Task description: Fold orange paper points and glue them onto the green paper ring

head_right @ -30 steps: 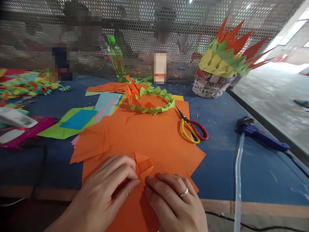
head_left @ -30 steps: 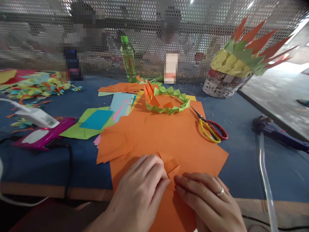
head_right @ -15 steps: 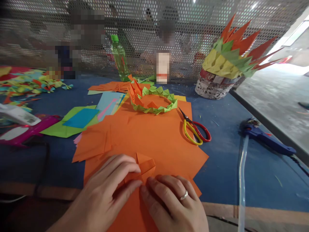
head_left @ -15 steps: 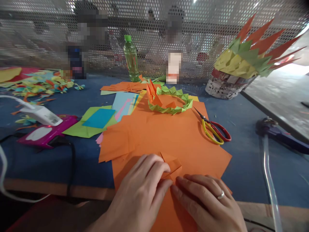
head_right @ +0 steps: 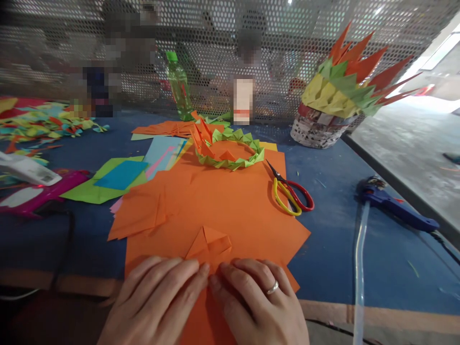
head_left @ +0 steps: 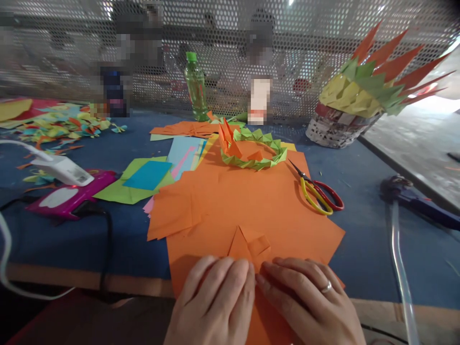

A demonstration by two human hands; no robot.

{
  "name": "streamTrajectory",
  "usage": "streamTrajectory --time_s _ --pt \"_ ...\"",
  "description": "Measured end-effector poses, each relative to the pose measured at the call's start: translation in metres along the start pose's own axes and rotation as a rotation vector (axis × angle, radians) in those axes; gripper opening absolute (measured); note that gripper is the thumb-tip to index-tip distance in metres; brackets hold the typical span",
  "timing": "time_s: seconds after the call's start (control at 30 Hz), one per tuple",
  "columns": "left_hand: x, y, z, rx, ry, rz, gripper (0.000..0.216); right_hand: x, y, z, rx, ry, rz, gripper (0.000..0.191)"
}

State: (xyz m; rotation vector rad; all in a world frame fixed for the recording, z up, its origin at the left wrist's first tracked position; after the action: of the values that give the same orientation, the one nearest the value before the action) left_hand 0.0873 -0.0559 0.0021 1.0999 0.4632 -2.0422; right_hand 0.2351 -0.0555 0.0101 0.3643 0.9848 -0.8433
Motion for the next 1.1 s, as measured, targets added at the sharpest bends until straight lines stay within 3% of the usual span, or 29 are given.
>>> streamTrajectory --time_s 0.27,0.47,0.7,0.9,1.1 --pt "0.023 0.004 0.004 -0.043 -0.110 -0.110 0.032 0.004 -0.001 -0.003 0.009 -0.043 0.026 0.029" --pt "0.024 0.002 0.007 -0.001 -0.083 -0.148 0.033 0.015 -0.004 -0.005 0.022 0.074 -0.051 0.035" --pt "0.017 -0.002 0.010 0.017 -0.072 -0.159 0.032 0.014 -0.005 -0.007 0.034 0.085 -0.053 0.033" --pt "0.019 -0.003 0.009 0.033 -0.093 -0.103 0.036 0.005 -0.004 -0.002 0.026 -0.041 0.017 0.028" --pt "0.022 -0.001 0.009 0.026 -0.095 -0.091 0.034 0.005 -0.003 0.001 0.021 0.069 -0.030 0.031"
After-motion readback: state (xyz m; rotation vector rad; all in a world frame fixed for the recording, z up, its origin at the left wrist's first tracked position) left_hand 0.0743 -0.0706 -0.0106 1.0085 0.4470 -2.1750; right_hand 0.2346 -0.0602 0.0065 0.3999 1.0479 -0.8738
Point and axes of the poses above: each hand's wrist, its own x-axis away from the middle knuckle, its own z-axis out of the back of the hand, y = z × x, the point moved 6 cm from there along -x, towards the middle knuckle, and after that the axes turned 15 degrees about y, right-handed, at the moved point
